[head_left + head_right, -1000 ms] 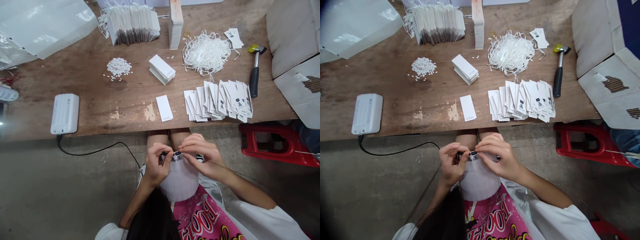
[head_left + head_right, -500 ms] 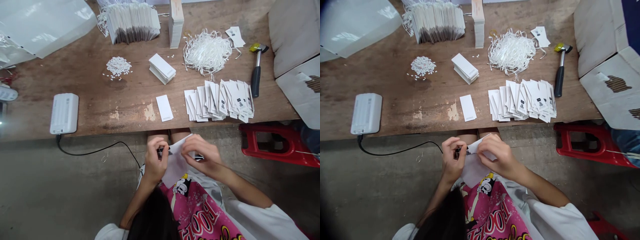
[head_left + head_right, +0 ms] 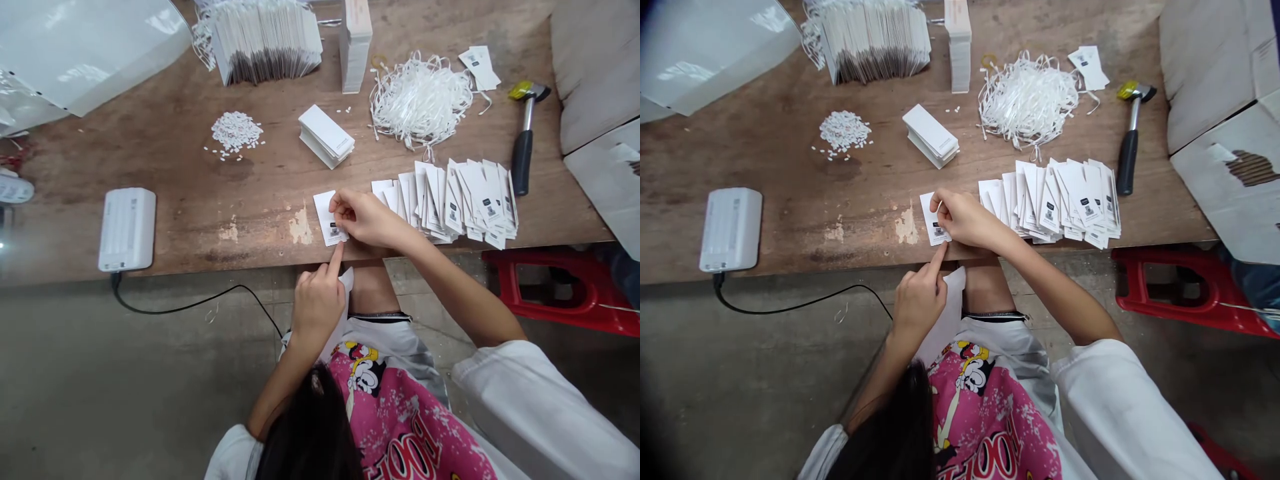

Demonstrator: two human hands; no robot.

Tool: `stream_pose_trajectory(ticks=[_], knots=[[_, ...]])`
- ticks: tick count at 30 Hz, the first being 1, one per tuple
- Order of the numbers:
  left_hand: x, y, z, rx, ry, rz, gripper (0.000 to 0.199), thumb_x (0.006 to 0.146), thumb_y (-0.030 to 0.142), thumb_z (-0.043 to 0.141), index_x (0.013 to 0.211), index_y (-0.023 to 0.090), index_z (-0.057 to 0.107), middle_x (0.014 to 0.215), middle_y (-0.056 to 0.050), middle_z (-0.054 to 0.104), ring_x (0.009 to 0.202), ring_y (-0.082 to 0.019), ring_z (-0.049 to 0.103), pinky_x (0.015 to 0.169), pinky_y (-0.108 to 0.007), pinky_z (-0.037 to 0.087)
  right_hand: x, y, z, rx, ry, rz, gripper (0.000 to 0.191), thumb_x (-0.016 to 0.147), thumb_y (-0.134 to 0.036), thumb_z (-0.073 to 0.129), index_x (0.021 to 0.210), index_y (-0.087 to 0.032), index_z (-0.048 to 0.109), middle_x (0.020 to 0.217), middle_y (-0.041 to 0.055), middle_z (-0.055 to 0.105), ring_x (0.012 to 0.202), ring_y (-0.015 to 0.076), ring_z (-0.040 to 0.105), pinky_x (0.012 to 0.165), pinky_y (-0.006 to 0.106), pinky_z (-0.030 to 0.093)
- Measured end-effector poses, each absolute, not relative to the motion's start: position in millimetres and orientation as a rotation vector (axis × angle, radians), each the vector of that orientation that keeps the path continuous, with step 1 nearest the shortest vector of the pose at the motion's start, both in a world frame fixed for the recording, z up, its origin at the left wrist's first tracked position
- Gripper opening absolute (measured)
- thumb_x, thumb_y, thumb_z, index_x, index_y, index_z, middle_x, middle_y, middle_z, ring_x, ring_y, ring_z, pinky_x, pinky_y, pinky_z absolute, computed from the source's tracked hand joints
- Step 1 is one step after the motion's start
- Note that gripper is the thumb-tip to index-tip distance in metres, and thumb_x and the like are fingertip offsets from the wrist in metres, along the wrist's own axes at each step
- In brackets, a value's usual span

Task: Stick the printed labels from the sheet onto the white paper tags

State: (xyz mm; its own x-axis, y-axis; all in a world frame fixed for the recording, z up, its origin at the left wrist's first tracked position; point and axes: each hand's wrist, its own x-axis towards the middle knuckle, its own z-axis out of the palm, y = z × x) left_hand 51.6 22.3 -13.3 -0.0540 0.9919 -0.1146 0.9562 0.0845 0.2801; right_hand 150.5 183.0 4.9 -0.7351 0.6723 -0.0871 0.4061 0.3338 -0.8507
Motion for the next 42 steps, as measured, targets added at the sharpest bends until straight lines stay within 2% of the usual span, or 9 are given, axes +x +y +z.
stream_pose_trajectory(ticks=[8, 24, 29, 35, 37, 38, 40, 42], knots=[[48, 21, -14, 1.914, 2.061, 0.175, 0.066, 0.086, 0.009, 0.044, 0.149, 0.021, 0.028, 0.093, -0.004, 0.072, 0.073, -0.017, 0.063, 0.073, -0.029, 0.043, 149, 186, 3, -1.036, -2.351, 1.401, 0.024, 0.074, 0.002, 0.049, 0.088, -0.017, 0.050, 0.069, -0.0019, 0.061, 0.065, 0.0122, 0.055, 0.064, 0.025, 0.041], [48, 24, -13, 1.910, 2.092, 0.196, 0.062, 0.086, 0.011, 0.045, 0.146, 0.021, 0.036, 0.094, -0.005, 0.073, 0.071, -0.018, 0.064, 0.073, -0.029, 0.045, 142, 187, 2, -1.083, -2.459, 1.229, 0.022, 0.073, 0.000, 0.051, 0.087, -0.016, 0.057, 0.071, 0.0006, 0.066, 0.065, 0.0141, 0.058, 0.063, 0.026, 0.040], [50, 27, -9, 1.850, 2.126, 0.134, 0.070, 0.085, 0.014, 0.045, 0.151, 0.019, 0.022, 0.081, -0.005, 0.072, 0.065, -0.021, 0.063, 0.068, -0.031, 0.047, 141, 186, 0, -1.099, -2.468, 1.189, 0.021, 0.073, 0.000, 0.051, 0.086, -0.015, 0.059, 0.071, 0.0009, 0.066, 0.065, 0.0142, 0.058, 0.063, 0.026, 0.040], [53, 29, -9, 1.846, 2.145, -0.007, 0.071, 0.084, 0.016, 0.045, 0.151, 0.020, 0.021, 0.071, -0.004, 0.070, 0.062, -0.021, 0.064, 0.065, -0.031, 0.048, 140, 184, -1, -1.112, -2.506, 1.110, 0.022, 0.074, 0.001, 0.052, 0.089, -0.014, 0.061, 0.067, 0.0011, 0.064, 0.063, 0.0150, 0.058, 0.062, 0.026, 0.040], [53, 29, -9, 1.848, 2.143, 0.000, 0.072, 0.085, 0.016, 0.045, 0.152, 0.020, 0.020, 0.072, -0.004, 0.071, 0.062, -0.021, 0.064, 0.065, -0.031, 0.049, 142, 180, -1, -1.126, -2.525, 0.991, 0.024, 0.076, -0.001, 0.053, 0.095, -0.013, 0.061, 0.077, 0.0039, 0.066, 0.066, 0.0160, 0.059, 0.063, 0.028, 0.042], [52, 29, -10, 1.849, 2.144, 0.006, 0.072, 0.084, 0.015, 0.045, 0.152, 0.020, 0.020, 0.073, -0.004, 0.071, 0.063, -0.021, 0.064, 0.066, -0.031, 0.049, 144, 176, -2, -1.132, -2.526, 0.897, 0.026, 0.077, -0.002, 0.053, 0.100, -0.013, 0.060, 0.089, 0.0074, 0.067, 0.069, 0.0169, 0.060, 0.065, 0.029, 0.043], [51, 29, -12, 1.851, 2.147, 0.020, 0.072, 0.084, 0.015, 0.045, 0.152, 0.021, 0.020, 0.072, -0.003, 0.070, 0.063, -0.020, 0.064, 0.066, -0.031, 0.049, 149, 169, -4, -1.118, -2.497, 0.705, 0.029, 0.082, -0.006, 0.054, 0.110, -0.013, 0.059, 0.117, 0.0145, 0.060, 0.083, 0.0200, 0.063, 0.071, 0.032, 0.047], [50, 29, -14, 1.851, 2.132, 0.055, 0.070, 0.084, 0.014, 0.045, 0.150, 0.022, 0.023, 0.072, -0.002, 0.070, 0.063, -0.020, 0.064, 0.068, -0.031, 0.048, 156, 159, -7, -1.028, -2.500, 0.579, 0.027, 0.088, -0.012, 0.052, 0.114, -0.013, 0.059, 0.129, 0.0161, 0.054, 0.102, 0.0242, 0.060, 0.083, 0.037, 0.048]])
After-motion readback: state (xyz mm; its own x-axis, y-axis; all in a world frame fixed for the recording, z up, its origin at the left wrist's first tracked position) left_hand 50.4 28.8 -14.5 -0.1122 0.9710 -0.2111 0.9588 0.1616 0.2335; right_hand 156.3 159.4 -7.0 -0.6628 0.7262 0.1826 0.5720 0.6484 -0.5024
